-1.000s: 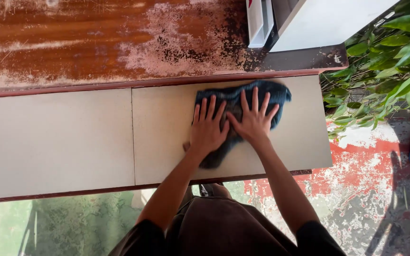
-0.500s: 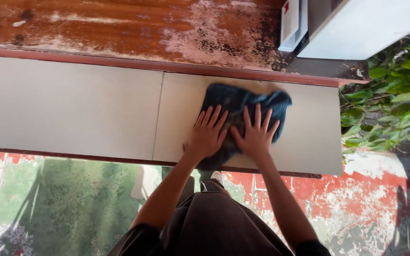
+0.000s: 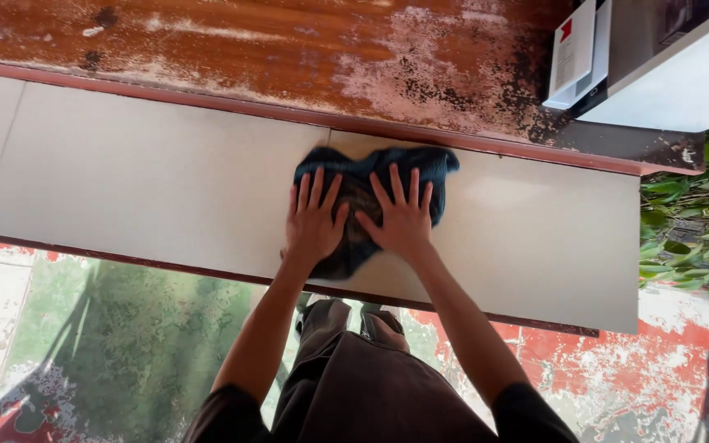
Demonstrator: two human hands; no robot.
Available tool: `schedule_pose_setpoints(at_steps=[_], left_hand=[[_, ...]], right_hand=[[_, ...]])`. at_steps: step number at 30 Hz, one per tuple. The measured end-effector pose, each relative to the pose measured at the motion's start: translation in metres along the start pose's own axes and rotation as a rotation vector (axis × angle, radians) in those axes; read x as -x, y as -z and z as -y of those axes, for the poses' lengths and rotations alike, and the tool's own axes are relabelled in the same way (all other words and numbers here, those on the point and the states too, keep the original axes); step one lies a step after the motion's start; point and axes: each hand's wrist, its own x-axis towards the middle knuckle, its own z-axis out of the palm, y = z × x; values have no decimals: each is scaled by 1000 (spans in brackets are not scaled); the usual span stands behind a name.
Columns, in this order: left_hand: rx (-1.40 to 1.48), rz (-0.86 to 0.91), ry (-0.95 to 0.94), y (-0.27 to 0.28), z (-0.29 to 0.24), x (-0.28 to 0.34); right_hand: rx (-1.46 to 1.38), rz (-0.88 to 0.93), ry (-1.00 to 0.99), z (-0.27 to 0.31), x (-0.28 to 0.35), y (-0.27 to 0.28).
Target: Wiping down a wooden and tiled counter surface using a cleaning cloth.
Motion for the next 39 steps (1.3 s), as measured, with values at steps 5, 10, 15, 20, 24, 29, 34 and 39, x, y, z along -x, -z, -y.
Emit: schedule_pose_setpoints(at_steps=[5, 10, 15, 20, 24, 29, 34, 39], left_hand=[[2, -51, 2, -31, 23, -63], [-3, -77, -31, -41, 32, -64], [44, -100, -83, -31, 36, -46], [79, -140, -166, -21, 43, -24], [121, -136, -192, 1, 23, 6], [183, -69, -163, -3, -64, 52], [213, 0, -212, -18, -117, 64], [265, -45, -270, -20, -84, 79]], right_hand=[[109, 52, -249, 18, -61, -24], [133, 64, -374, 25, -67, -28], [98, 39, -344, 24, -64, -24], [123, -51, -304, 43, -20, -20], [67, -94, -280, 58, 48, 15], [20, -101, -346, 23, 129, 41], [81, -201, -487, -26, 160, 58], [154, 41, -398, -15, 134, 51]])
